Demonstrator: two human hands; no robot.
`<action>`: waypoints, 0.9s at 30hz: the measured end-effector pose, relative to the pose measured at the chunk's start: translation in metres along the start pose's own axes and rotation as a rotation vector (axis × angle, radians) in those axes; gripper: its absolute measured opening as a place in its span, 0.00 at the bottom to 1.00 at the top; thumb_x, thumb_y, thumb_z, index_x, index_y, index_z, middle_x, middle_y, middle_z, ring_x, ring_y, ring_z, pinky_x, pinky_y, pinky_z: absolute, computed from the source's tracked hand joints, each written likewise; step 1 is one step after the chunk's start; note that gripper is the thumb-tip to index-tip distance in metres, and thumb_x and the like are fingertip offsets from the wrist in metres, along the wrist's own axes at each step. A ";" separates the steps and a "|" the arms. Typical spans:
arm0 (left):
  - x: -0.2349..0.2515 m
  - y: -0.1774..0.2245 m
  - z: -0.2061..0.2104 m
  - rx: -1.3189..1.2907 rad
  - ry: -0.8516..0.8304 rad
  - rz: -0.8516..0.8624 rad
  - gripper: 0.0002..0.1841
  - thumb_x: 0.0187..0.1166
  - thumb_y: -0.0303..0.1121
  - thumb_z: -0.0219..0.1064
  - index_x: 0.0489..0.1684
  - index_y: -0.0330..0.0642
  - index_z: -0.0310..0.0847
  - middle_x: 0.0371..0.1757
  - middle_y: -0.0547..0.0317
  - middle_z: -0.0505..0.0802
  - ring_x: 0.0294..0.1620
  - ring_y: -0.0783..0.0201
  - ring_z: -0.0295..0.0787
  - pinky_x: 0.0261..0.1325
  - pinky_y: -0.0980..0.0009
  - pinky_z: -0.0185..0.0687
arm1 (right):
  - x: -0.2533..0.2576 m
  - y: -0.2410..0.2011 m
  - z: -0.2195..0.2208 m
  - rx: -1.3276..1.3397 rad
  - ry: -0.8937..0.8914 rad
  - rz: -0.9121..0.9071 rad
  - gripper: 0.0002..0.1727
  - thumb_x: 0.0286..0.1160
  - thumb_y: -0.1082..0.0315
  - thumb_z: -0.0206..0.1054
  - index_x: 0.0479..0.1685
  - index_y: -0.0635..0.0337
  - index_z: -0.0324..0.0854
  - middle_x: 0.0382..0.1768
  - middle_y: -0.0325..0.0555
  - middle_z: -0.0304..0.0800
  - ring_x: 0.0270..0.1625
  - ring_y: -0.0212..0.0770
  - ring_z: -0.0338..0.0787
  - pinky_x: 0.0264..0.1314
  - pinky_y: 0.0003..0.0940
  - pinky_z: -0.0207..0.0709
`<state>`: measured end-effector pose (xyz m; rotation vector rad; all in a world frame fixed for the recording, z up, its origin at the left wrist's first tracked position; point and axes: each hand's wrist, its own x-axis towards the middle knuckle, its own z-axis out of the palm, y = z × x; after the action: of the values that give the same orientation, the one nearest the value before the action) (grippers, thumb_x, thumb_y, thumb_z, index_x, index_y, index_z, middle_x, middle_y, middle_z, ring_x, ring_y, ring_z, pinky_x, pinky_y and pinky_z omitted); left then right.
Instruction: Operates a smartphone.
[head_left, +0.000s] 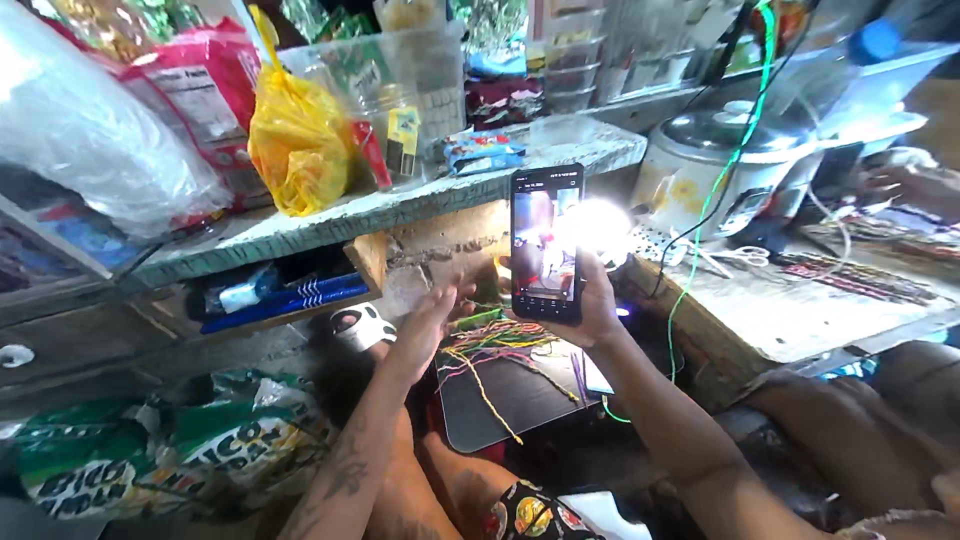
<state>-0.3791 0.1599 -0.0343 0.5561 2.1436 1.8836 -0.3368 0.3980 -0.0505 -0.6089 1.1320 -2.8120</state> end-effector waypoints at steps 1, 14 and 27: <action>-0.001 -0.013 -0.007 0.059 -0.001 -0.048 0.23 0.94 0.43 0.45 0.84 0.49 0.66 0.71 0.58 0.86 0.67 0.63 0.85 0.67 0.62 0.79 | 0.001 -0.005 0.001 -0.022 0.030 -0.026 0.39 0.74 0.27 0.54 0.73 0.45 0.75 0.64 0.52 0.87 0.62 0.53 0.90 0.60 0.56 0.87; -0.022 0.024 0.090 -0.145 -0.078 0.317 0.45 0.70 0.30 0.68 0.93 0.53 0.49 0.83 0.54 0.72 0.74 0.64 0.78 0.68 0.65 0.81 | -0.019 0.001 0.017 -0.007 0.133 -0.251 0.39 0.61 0.25 0.66 0.64 0.43 0.82 0.56 0.45 0.91 0.54 0.44 0.93 0.49 0.46 0.90; -0.004 0.031 0.142 0.032 0.107 0.390 0.41 0.68 0.35 0.79 0.85 0.49 0.62 0.79 0.48 0.72 0.73 0.60 0.77 0.66 0.60 0.83 | -0.033 -0.011 0.029 -0.169 0.243 -0.466 0.24 0.66 0.31 0.69 0.45 0.38 0.86 0.36 0.31 0.93 0.42 0.27 0.93 0.44 0.30 0.89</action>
<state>-0.3127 0.2884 -0.0244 0.9606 2.2648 2.1172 -0.2944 0.3938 -0.0352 -0.6254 1.4474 -3.2783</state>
